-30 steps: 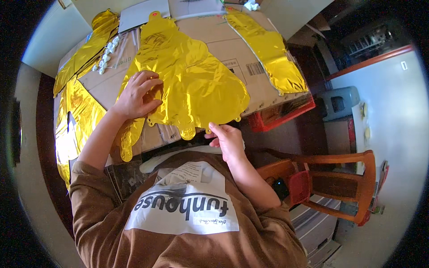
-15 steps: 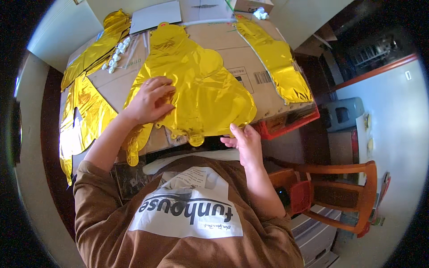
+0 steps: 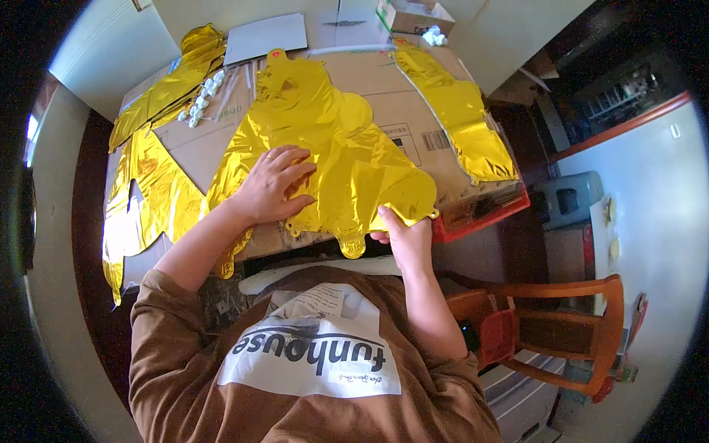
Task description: Carefully folding and organizing gold foil balloons on a flat cardboard workspace.
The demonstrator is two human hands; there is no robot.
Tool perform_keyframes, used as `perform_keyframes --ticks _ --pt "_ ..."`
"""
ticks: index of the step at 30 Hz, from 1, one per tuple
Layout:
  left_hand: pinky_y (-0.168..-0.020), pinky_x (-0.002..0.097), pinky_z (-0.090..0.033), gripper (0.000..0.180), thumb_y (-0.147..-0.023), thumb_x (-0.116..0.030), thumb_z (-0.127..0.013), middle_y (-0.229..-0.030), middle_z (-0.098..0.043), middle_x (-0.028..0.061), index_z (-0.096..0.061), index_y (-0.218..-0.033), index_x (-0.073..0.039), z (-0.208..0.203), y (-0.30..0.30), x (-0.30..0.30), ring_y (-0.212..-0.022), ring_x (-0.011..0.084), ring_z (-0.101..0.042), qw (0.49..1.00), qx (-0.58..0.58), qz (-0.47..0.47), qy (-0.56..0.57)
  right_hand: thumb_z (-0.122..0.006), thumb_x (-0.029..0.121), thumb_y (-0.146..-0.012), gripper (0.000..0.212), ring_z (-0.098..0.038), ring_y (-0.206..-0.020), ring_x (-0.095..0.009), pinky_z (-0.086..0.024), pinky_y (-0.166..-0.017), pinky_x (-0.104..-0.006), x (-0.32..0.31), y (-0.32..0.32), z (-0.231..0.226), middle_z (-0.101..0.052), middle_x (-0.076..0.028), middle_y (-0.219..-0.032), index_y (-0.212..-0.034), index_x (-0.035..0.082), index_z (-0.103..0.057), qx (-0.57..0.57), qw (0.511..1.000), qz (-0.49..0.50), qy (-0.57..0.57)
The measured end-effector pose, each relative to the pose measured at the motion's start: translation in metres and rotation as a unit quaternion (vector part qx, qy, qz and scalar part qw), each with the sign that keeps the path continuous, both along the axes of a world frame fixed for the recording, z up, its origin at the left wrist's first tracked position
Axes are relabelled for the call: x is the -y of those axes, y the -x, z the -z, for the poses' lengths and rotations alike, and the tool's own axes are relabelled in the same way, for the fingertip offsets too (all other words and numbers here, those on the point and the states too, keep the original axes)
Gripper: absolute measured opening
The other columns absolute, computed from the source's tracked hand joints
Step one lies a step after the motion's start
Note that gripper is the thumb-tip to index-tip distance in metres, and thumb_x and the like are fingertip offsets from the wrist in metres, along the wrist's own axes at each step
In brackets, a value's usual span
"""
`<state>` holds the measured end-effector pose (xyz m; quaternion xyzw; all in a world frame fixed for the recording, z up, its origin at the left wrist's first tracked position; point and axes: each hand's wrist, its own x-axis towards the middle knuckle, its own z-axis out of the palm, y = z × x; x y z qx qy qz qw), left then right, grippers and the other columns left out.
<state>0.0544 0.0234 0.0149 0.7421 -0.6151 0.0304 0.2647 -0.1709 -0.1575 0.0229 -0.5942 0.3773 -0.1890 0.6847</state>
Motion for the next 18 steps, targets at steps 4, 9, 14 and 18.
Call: perform_keyframes --ticks 4,9,14,18 --pt "-0.104 0.0477 -0.043 0.050 -0.081 -0.031 -0.076 -0.132 -0.057 0.0160 -0.063 -0.123 -0.006 0.003 -0.008 -0.002 -0.125 0.0369 -0.053 0.997 -0.065 0.007 0.041 -0.070 0.008 -0.092 0.024 -0.069 -0.065 -0.014 -0.058 -0.051 -0.0256 0.000 -0.001 0.003 -0.070 -0.009 -0.095 -0.113 -0.004 -0.063 -0.009 1.000 0.001 0.028" --pt "-0.104 0.0485 -0.044 0.046 -0.083 -0.025 -0.074 -0.131 -0.059 0.0186 -0.064 -0.123 -0.005 -0.006 -0.027 -0.010 -0.124 0.0381 -0.054 0.989 -0.081 -0.112 0.058 -0.067 0.003 -0.093 0.020 -0.069 -0.067 -0.015 -0.060 -0.053 -0.0267 0.005 -0.009 0.003 -0.070 -0.010 -0.095 -0.111 -0.005 -0.064 0.020 0.999 -0.012 0.035" --pt "-0.106 0.0478 -0.044 0.045 -0.085 -0.024 -0.074 -0.135 -0.057 0.0190 -0.063 -0.124 -0.005 -0.005 -0.041 -0.028 -0.123 0.0396 -0.055 0.978 -0.039 -0.202 0.038 -0.069 0.002 -0.091 0.020 -0.068 -0.068 -0.013 -0.059 -0.052 -0.0257 0.008 -0.022 0.000 -0.070 -0.008 -0.095 -0.110 -0.003 -0.066 0.029 0.998 -0.026 0.040" --pt "-0.110 0.0494 -0.039 0.051 -0.084 -0.030 -0.075 -0.134 -0.056 0.0187 -0.061 -0.127 -0.006 0.009 -0.042 -0.033 -0.126 0.0397 -0.051 0.972 -0.007 -0.232 0.031 -0.070 0.002 -0.090 0.020 -0.069 -0.069 -0.013 -0.059 -0.051 -0.0249 0.003 -0.021 -0.003 -0.071 -0.008 -0.096 -0.109 -0.001 -0.066 0.026 0.999 -0.018 0.042"
